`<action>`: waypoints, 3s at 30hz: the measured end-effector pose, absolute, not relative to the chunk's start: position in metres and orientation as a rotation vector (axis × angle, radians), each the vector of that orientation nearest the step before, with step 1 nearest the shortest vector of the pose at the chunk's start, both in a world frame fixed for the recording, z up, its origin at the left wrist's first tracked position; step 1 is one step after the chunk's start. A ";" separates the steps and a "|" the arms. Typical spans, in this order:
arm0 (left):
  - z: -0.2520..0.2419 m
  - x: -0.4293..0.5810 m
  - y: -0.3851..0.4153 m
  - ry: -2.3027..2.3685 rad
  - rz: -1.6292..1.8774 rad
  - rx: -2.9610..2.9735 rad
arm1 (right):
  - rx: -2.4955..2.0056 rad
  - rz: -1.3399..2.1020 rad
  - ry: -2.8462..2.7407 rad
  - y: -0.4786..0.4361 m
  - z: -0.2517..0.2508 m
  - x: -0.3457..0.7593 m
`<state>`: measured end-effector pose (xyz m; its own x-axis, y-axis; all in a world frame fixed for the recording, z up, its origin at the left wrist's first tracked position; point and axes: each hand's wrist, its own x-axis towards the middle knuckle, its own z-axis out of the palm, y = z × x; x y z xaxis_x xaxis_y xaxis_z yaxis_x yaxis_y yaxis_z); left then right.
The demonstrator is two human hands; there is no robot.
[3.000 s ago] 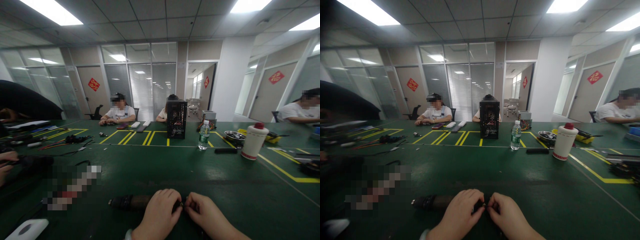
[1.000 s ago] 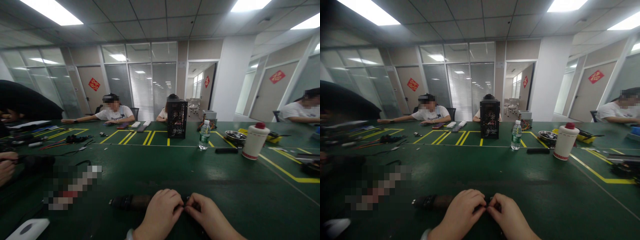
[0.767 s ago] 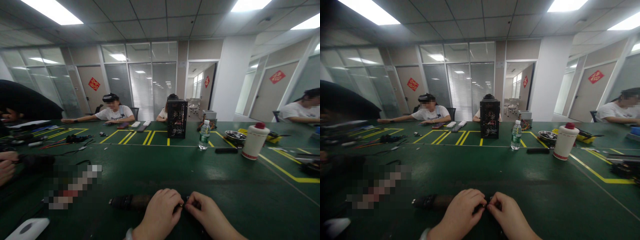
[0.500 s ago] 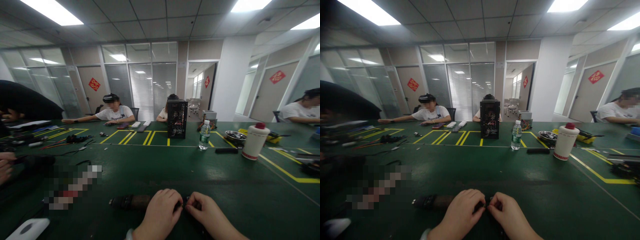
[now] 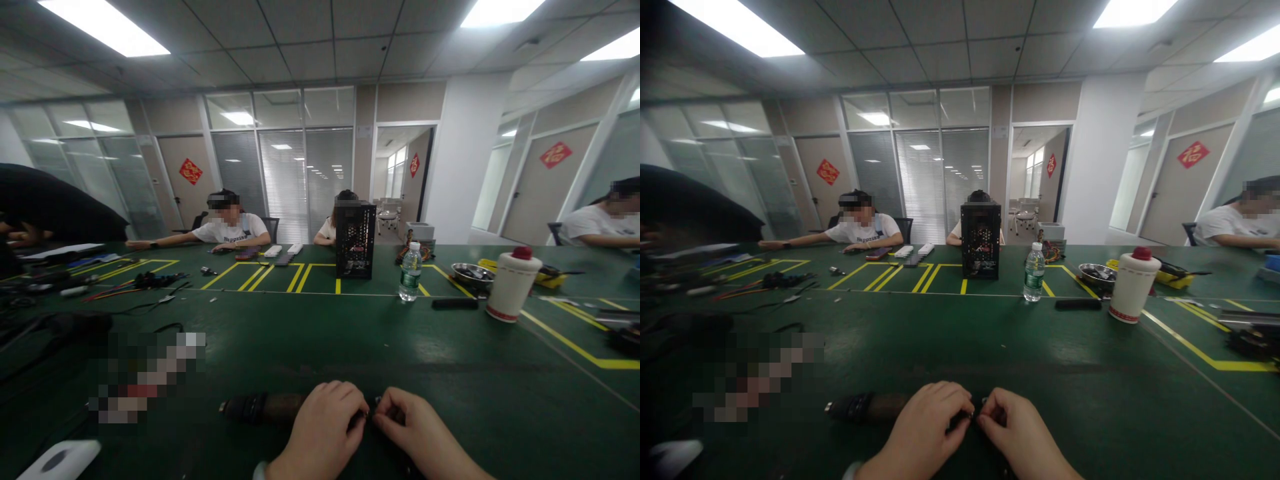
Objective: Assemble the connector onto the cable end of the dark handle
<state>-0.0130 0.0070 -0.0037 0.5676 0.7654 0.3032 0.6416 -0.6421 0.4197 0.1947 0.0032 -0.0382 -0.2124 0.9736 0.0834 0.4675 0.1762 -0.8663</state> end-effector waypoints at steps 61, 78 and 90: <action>-0.008 -0.013 0.009 1.215 0.698 2.520 | -1.423 0.826 -1.931 0.003 -0.034 0.194; -0.003 -0.013 0.007 1.189 0.690 2.533 | -1.348 0.954 -1.858 0.005 -0.040 0.195; -0.006 -0.013 0.008 1.201 0.689 2.538 | -1.360 0.923 -1.868 0.007 -0.041 0.195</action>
